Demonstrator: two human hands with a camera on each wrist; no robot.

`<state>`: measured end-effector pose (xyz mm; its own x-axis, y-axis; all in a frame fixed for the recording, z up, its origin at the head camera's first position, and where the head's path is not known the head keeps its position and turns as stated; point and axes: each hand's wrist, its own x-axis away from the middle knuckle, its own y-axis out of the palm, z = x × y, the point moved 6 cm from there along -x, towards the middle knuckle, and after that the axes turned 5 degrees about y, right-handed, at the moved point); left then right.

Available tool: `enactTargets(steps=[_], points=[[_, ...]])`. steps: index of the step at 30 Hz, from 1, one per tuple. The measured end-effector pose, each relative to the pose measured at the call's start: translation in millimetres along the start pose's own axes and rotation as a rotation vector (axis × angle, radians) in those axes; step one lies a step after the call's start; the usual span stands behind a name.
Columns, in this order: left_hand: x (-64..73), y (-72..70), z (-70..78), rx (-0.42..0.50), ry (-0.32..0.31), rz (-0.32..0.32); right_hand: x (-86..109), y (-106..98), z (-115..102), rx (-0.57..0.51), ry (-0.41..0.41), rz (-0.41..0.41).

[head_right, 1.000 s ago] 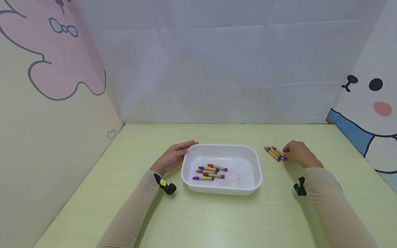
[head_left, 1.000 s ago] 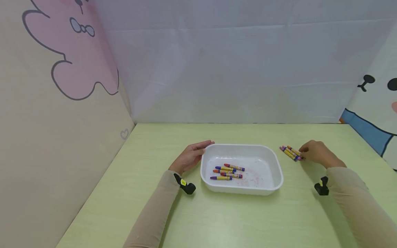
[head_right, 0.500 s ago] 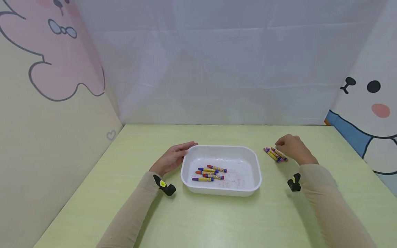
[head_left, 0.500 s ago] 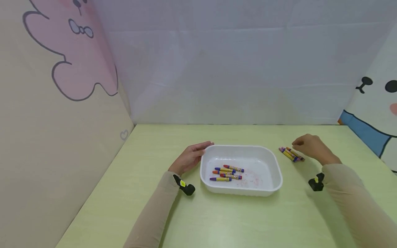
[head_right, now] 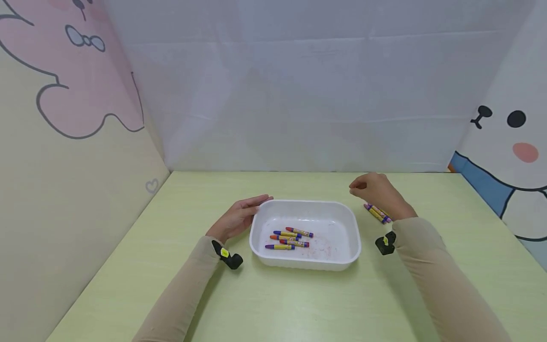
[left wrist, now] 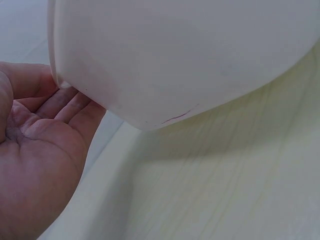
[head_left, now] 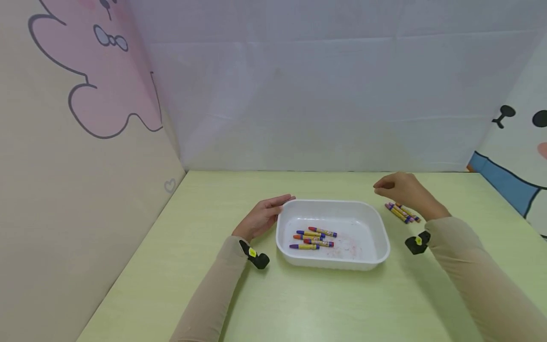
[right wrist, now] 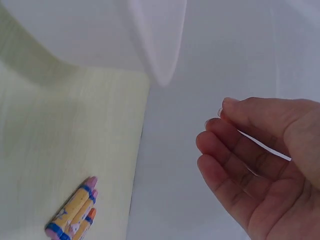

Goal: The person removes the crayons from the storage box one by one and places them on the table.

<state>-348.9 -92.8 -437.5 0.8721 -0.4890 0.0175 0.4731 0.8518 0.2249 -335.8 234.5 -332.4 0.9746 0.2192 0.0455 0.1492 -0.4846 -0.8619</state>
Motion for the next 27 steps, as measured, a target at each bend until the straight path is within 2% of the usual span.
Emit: enactTargets(steps=[6, 9, 14, 27], points=[[-0.3, 0.5, 0.4, -0.006, -0.006, 0.003, -3.3, 9, -27, -0.033, -0.039, -0.038], [-1.0, 0.2, -0.2, -0.012, -0.010, 0.003, -6.8, 17, -36, -0.026, -0.071, -0.090], [-1.9, -0.5, -1.1, -0.024, -0.014, -0.001, -13.4, 35, -46, -0.009, -0.122, -0.189], [0.5, -0.8, 0.9, -0.010, -0.021, 0.003, -23.7, 79, -68, 0.011, -0.171, -0.383]])
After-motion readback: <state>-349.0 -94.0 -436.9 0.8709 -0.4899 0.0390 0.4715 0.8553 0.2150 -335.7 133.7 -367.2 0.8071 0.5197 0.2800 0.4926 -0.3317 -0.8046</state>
